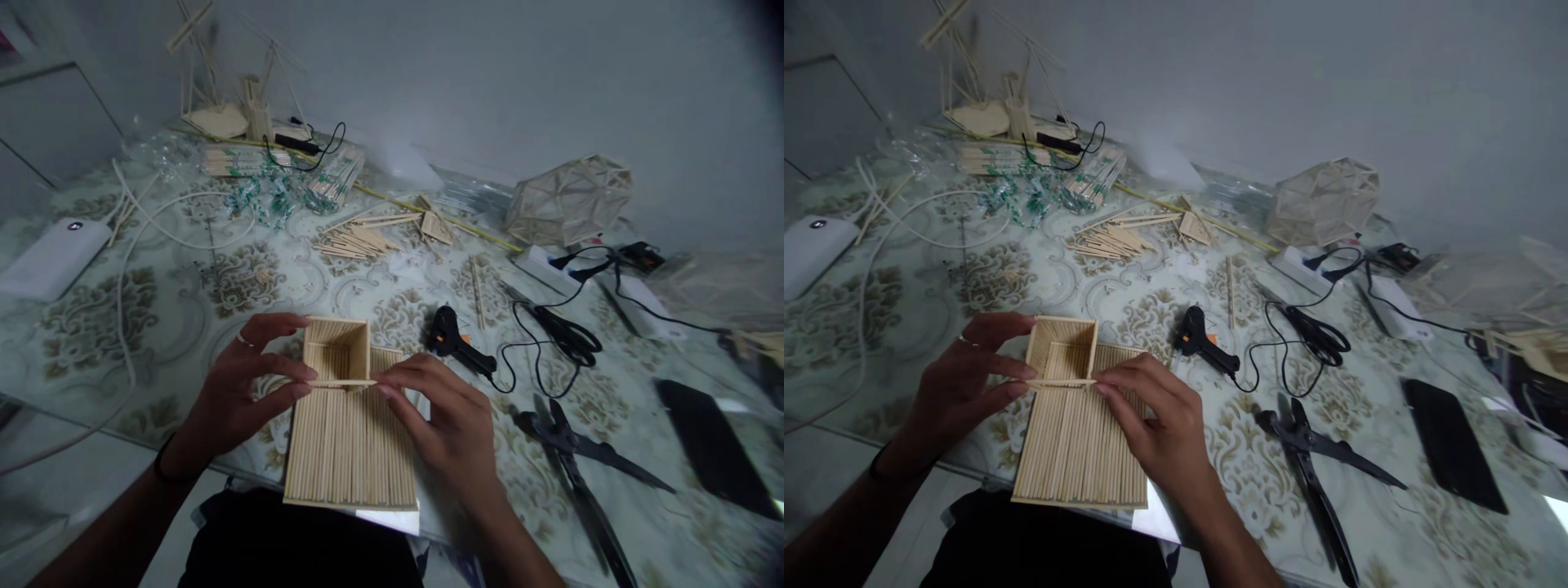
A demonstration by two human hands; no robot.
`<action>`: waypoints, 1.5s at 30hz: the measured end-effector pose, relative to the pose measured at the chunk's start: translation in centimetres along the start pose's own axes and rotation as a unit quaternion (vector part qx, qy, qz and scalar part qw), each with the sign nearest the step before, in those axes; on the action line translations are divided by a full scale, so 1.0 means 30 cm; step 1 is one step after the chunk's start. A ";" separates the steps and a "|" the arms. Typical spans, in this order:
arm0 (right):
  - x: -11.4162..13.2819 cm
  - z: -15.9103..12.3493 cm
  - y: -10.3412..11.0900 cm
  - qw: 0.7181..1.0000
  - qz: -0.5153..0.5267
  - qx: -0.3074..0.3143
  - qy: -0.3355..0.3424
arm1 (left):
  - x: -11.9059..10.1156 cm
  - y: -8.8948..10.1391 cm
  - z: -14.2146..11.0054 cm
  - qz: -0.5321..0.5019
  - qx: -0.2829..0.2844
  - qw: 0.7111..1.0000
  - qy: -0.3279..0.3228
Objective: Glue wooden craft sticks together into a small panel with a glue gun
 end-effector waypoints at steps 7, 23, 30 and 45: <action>-0.070 -0.028 0.089 0.986 0.036 -0.108 -0.124 | 0.047 -0.020 -0.003 0.026 0.089 0.993 0.073; 0.054 -0.044 -0.057 0.990 -0.127 -0.017 -0.061 | 0.036 -0.012 0.003 0.073 0.086 0.991 0.079; 0.099 -0.031 -0.057 0.984 -0.175 -0.020 -0.019 | 0.026 0.006 0.000 0.088 0.064 0.992 0.064; 0.072 0.091 0.153 0.978 -0.188 -0.068 -0.062 | 0.058 0.137 -0.014 0.114 -0.082 0.978 0.153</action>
Point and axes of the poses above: each hand's wrist, its own z-axis towards the middle knuckle, its own y-axis out of the back of the hand, x = y × z, the point moved 3 cm from there along z, towards the middle knuckle, and after that the axes turned 6 degrees about z, right-handed, at the moved point
